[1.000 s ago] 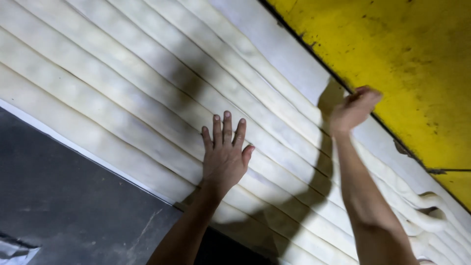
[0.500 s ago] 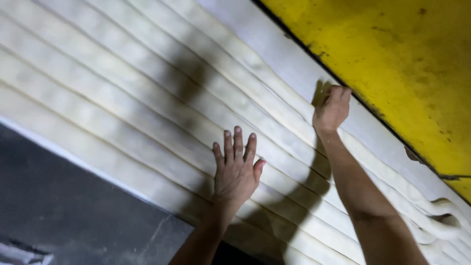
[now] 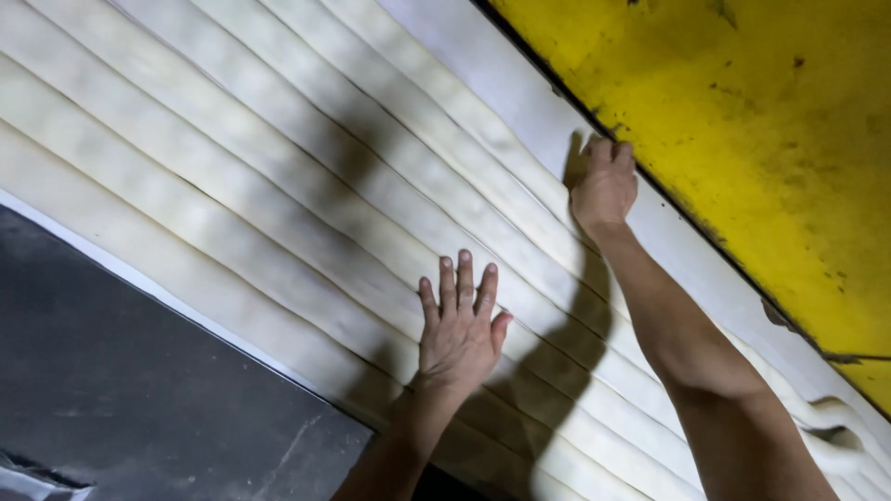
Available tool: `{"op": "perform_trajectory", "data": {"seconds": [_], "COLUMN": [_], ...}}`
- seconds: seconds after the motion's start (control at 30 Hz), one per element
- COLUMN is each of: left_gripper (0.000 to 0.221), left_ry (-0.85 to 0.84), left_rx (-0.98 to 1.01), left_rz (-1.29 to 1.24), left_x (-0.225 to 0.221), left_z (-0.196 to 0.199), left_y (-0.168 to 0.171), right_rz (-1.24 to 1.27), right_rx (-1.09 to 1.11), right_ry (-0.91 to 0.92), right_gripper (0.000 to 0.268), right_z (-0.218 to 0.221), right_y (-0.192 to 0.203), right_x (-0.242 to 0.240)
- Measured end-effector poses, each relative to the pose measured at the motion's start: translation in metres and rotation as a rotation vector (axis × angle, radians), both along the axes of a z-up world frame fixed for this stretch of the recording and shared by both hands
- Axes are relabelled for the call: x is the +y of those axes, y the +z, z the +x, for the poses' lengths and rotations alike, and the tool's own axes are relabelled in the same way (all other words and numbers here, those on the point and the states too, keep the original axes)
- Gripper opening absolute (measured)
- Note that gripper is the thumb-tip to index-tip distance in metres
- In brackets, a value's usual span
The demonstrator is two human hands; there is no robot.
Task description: Aligning and pressing long ropes of dough on a work surface to prepare them for baking.
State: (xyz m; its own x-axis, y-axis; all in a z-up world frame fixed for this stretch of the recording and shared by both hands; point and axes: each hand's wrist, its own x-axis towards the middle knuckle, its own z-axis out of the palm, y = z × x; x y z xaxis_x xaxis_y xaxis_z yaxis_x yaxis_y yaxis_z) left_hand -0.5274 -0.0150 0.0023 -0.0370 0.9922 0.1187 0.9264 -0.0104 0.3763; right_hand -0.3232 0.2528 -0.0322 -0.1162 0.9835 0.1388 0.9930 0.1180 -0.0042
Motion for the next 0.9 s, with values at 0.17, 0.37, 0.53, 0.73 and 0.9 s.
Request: {"op": "perform_trajectory", "data": {"seconds": [0.17, 0.37, 0.53, 0.73, 0.9], "left_gripper": [0.071, 0.075, 0.075, 0.074, 0.039], "left_ry": [0.015, 0.020, 0.063, 0.074, 0.176], "left_rx": [-0.007, -0.041, 0.011, 0.139, 0.192], "left_rz": [-0.022, 0.015, 0.063, 0.162, 0.378], "left_x": [-0.001, 0.002, 0.004, 0.004, 0.015], "left_z": [0.003, 0.002, 0.005, 0.005, 0.009], "left_y": [0.001, -0.002, -0.012, -0.021, -0.035], "right_rz": [0.248, 0.023, 0.094, 0.084, 0.088], "right_rx": [0.375, 0.252, 0.405, 0.205, 0.315], "right_ry": [0.058, 0.082, 0.027, 0.200, 0.071], "right_gripper": [0.017, 0.034, 0.039, 0.048, 0.012], "right_z": [-0.062, -0.091, -0.110, -0.145, -0.126], "right_y": [0.018, 0.053, 0.002, 0.049, -0.014], "right_x": [-0.010, 0.015, 0.024, 0.036, 0.060]}}
